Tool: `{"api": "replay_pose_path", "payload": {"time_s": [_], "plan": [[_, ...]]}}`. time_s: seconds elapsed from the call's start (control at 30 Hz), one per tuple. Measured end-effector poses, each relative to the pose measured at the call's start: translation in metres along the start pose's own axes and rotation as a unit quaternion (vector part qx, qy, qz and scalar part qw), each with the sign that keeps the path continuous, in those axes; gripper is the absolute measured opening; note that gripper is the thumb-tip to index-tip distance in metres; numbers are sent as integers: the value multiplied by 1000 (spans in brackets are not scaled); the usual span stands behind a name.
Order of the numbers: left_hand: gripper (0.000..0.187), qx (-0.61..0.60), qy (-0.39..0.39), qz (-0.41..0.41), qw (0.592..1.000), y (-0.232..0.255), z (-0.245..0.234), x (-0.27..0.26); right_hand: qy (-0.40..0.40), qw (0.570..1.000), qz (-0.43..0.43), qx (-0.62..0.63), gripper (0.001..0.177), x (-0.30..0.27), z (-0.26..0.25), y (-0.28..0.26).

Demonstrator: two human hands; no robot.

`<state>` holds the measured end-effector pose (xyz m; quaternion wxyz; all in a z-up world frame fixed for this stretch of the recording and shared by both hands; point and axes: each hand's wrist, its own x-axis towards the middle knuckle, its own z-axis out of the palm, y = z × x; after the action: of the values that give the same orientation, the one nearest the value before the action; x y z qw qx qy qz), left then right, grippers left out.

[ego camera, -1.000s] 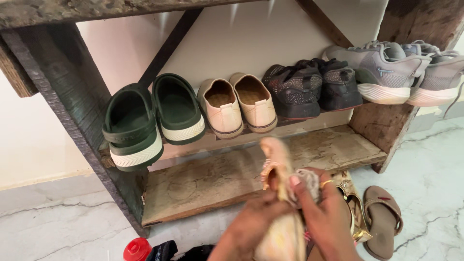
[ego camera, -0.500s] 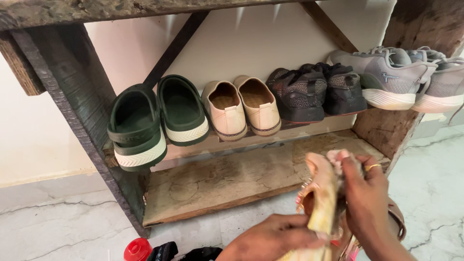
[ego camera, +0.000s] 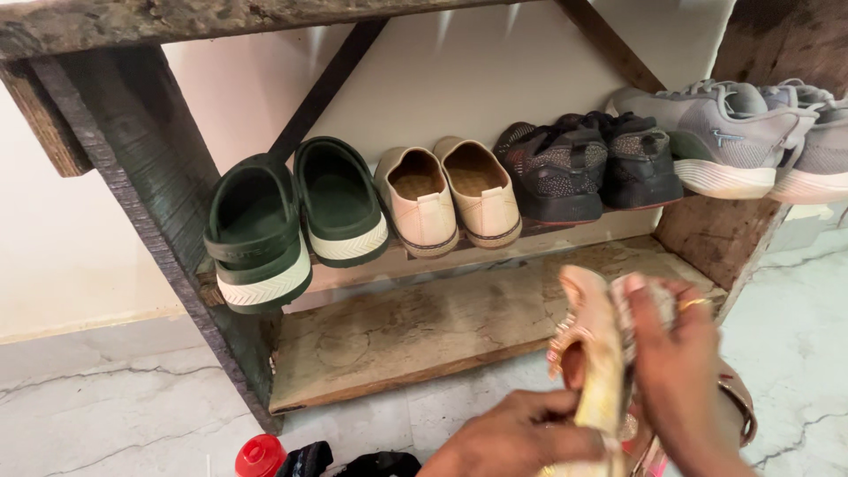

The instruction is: The person wipes a pair of light-colored sneakers with a cloth, then places them on a wooden shoe rack. They then pick up a pair of gold flats and wipe them with the same cloth.

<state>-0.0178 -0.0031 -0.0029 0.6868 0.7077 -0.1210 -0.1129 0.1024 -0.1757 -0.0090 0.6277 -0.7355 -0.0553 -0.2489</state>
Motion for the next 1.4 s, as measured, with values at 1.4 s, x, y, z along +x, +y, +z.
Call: {"api": "replay_pose_path", "payload": {"time_s": [1.4], "plan": [[44,-499,162,-89,846,-65,-39,33,-171,983,65,28,26,-86,18,-3]]}}
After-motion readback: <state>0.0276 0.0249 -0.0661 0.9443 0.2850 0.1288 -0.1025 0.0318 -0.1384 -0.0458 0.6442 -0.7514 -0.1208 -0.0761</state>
